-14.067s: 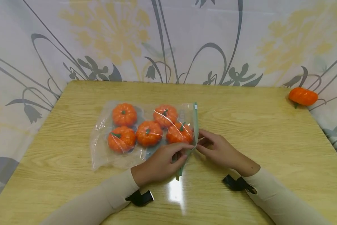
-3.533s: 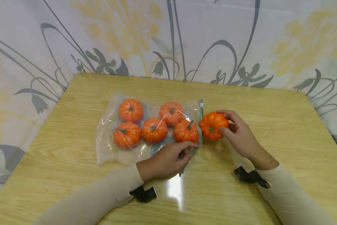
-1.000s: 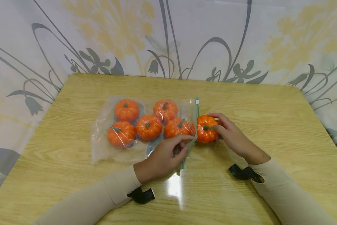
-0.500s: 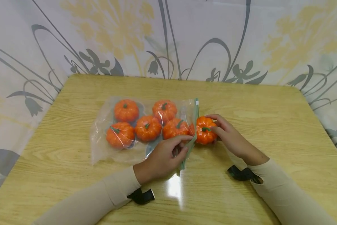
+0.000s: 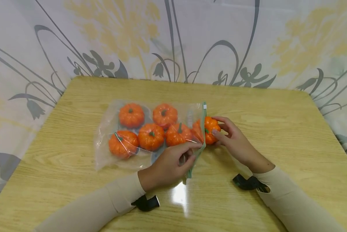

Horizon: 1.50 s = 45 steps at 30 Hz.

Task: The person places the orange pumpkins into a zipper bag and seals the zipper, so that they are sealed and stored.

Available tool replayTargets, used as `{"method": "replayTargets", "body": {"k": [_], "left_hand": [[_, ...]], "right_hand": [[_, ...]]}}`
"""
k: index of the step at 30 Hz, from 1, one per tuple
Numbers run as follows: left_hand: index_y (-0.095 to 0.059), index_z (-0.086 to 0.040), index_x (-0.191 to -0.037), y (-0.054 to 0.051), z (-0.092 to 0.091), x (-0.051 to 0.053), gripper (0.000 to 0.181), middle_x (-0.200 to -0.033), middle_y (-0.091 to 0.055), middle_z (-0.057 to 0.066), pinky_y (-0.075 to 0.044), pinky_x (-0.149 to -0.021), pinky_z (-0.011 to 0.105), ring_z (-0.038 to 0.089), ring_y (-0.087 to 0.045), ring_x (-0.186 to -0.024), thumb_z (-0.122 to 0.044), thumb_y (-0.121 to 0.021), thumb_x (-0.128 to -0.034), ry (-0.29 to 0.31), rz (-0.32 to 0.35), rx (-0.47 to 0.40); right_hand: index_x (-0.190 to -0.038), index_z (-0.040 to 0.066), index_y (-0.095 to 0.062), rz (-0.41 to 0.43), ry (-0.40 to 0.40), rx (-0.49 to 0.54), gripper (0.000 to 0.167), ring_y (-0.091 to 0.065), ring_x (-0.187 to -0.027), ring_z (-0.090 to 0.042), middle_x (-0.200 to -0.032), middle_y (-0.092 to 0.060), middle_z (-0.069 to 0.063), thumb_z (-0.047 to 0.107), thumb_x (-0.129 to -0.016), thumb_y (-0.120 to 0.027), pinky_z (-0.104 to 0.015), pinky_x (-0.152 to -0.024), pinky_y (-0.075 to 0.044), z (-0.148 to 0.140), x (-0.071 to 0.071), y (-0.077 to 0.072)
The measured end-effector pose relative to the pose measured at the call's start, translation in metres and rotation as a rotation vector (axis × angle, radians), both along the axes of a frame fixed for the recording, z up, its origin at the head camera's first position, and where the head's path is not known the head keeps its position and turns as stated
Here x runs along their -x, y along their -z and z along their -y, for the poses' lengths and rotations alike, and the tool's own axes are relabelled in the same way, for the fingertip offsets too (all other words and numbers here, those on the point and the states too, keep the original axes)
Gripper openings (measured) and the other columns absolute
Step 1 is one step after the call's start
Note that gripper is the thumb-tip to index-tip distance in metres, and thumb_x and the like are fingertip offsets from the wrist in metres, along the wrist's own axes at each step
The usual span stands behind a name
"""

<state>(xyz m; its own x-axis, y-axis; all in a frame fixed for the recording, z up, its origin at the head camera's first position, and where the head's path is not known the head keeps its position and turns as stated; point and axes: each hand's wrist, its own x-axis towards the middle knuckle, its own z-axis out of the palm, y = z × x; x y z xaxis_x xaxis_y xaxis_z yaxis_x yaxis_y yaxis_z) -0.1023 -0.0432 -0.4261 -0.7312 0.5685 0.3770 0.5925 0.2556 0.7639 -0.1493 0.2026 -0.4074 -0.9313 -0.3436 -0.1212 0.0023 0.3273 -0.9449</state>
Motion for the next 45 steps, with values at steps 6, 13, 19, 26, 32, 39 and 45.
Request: {"method": "replayTargets", "body": {"k": [6,13,19,26,32,39,45], "left_hand": [[-0.061,-0.004,-0.130,0.000,0.000,0.001,0.033,-0.087,-0.062,-0.002,-0.051,-0.066,0.023,0.003,-0.051,-0.072,-0.005,-0.058,-0.0968,0.003,-0.005,0.000],[-0.060,-0.004,-0.131,0.003,0.000,-0.001,0.033,-0.088,-0.062,-0.002,-0.051,-0.065,0.022,0.002,-0.050,-0.072,-0.006,-0.058,-0.0980,0.020,0.023,0.008],[-0.059,-0.004,-0.132,0.002,0.001,0.000,0.034,-0.089,-0.063,-0.001,-0.052,-0.066,0.022,0.003,-0.052,-0.073,-0.007,-0.058,-0.0980,0.021,0.006,-0.003],[-0.060,-0.004,-0.133,0.004,0.001,0.000,0.034,-0.089,-0.064,-0.002,-0.051,-0.069,0.019,0.002,-0.053,-0.075,-0.007,-0.057,-0.0986,0.048,0.014,0.005],[-0.060,-0.005,-0.132,0.003,0.001,0.000,0.033,-0.087,-0.062,-0.004,-0.051,-0.068,0.021,0.002,-0.051,-0.074,-0.009,-0.057,-0.0996,0.066,0.031,0.027],[-0.061,-0.004,-0.132,0.001,0.001,0.000,0.033,-0.088,-0.062,-0.004,-0.052,-0.068,0.022,0.002,-0.052,-0.075,-0.009,-0.057,-0.0995,0.069,0.027,0.035],[-0.062,-0.005,-0.131,0.001,0.002,0.000,0.032,-0.089,-0.061,-0.004,-0.051,-0.067,0.023,0.003,-0.051,-0.074,-0.009,-0.055,-0.1000,0.072,0.028,0.043]], "right_hand": [[-0.153,0.012,-0.033,0.000,0.021,0.036,0.053,-0.065,-0.100,-0.018,-0.140,-0.041,-0.023,0.027,-0.106,-0.051,-0.025,-0.082,-0.058,0.003,-0.002,0.000],[-0.155,0.010,-0.030,0.042,-0.018,0.092,0.055,-0.066,-0.104,-0.011,-0.147,-0.037,-0.022,0.010,-0.104,-0.047,-0.024,-0.087,-0.057,0.004,-0.006,0.002],[-0.155,0.016,-0.032,0.008,-0.005,0.064,0.061,-0.070,-0.103,-0.019,-0.145,-0.041,-0.020,0.019,-0.101,-0.060,-0.025,-0.087,-0.057,0.004,-0.005,0.004],[-0.150,0.009,-0.030,0.016,0.037,0.042,0.065,-0.072,-0.098,-0.023,-0.146,-0.044,-0.023,0.016,-0.097,-0.066,-0.032,-0.080,-0.060,0.007,-0.006,0.009],[-0.138,0.002,-0.031,0.035,0.063,-0.021,0.058,-0.071,-0.089,-0.021,-0.140,-0.048,-0.024,0.012,-0.095,-0.069,-0.027,-0.076,-0.059,0.008,-0.006,0.012],[-0.134,0.003,-0.043,-0.024,0.007,-0.107,0.045,-0.070,-0.088,-0.018,-0.136,-0.050,-0.018,0.018,-0.098,-0.065,-0.025,-0.077,-0.056,0.007,-0.007,0.012],[-0.143,0.008,-0.048,-0.091,-0.055,-0.185,0.048,-0.069,-0.093,-0.020,-0.134,-0.055,-0.018,0.014,-0.099,-0.063,-0.023,-0.078,-0.055,0.006,-0.008,0.012]]}}
